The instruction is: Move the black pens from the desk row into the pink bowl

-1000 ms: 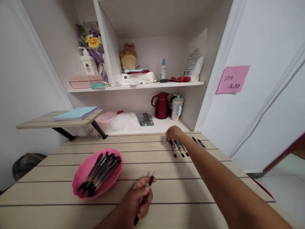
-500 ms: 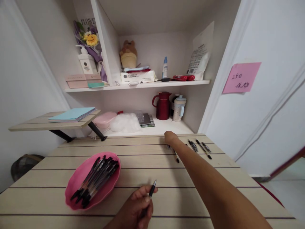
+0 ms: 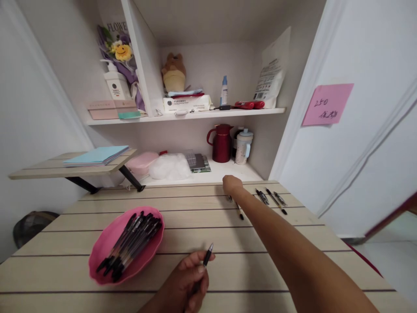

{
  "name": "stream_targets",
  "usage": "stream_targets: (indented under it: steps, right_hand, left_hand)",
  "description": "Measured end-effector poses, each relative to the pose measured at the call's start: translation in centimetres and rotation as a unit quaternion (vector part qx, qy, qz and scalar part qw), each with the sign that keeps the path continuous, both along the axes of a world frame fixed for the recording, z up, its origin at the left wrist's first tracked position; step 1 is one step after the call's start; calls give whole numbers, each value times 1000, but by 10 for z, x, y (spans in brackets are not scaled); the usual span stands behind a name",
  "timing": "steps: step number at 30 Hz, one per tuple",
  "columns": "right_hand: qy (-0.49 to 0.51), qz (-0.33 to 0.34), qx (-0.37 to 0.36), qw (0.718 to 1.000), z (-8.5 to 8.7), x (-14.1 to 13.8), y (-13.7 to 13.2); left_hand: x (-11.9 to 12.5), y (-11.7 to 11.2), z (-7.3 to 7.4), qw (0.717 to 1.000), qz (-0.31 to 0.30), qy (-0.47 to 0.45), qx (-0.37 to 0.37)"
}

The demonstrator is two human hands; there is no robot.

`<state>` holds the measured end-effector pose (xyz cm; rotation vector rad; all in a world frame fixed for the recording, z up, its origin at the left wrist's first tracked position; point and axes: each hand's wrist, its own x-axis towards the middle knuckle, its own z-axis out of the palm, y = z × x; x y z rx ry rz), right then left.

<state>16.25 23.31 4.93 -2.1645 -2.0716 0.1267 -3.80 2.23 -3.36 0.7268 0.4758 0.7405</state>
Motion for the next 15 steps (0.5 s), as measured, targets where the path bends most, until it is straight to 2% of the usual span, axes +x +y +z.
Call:
stream_targets:
  steps: [2, 5, 7, 8, 9, 11, 13, 15]
  right_hand:
    - [19, 17, 30, 999, 22, -3, -4]
    - [59, 54, 81, 993, 66, -8, -15]
    - [89, 73, 112, 987, 89, -13, -33]
    - [115, 84, 127, 982, 94, -16, -46]
    - [197, 105, 146, 964, 95, -20, -62]
    - [328, 111, 138, 928, 79, -30, -100]
    - [444, 93, 94, 886, 45, -44, -140]
    - [589, 56, -1, 806, 6, -59, -174]
  left_hand:
    - [0, 0, 2, 1000, 0, -2, 9]
    - [0, -2, 8, 1000, 8, 7, 10]
    - [0, -4, 13, 999, 26, 21, 7]
    - [0, -6, 16, 999, 37, 28, 4]
    - [0, -7, 18, 998, 47, 35, 3]
    - [1, -9, 21, 997, 60, 44, 4]
    - [2, -9, 21, 996, 71, 44, 10]
    - [3, -9, 21, 995, 86, 40, 21]
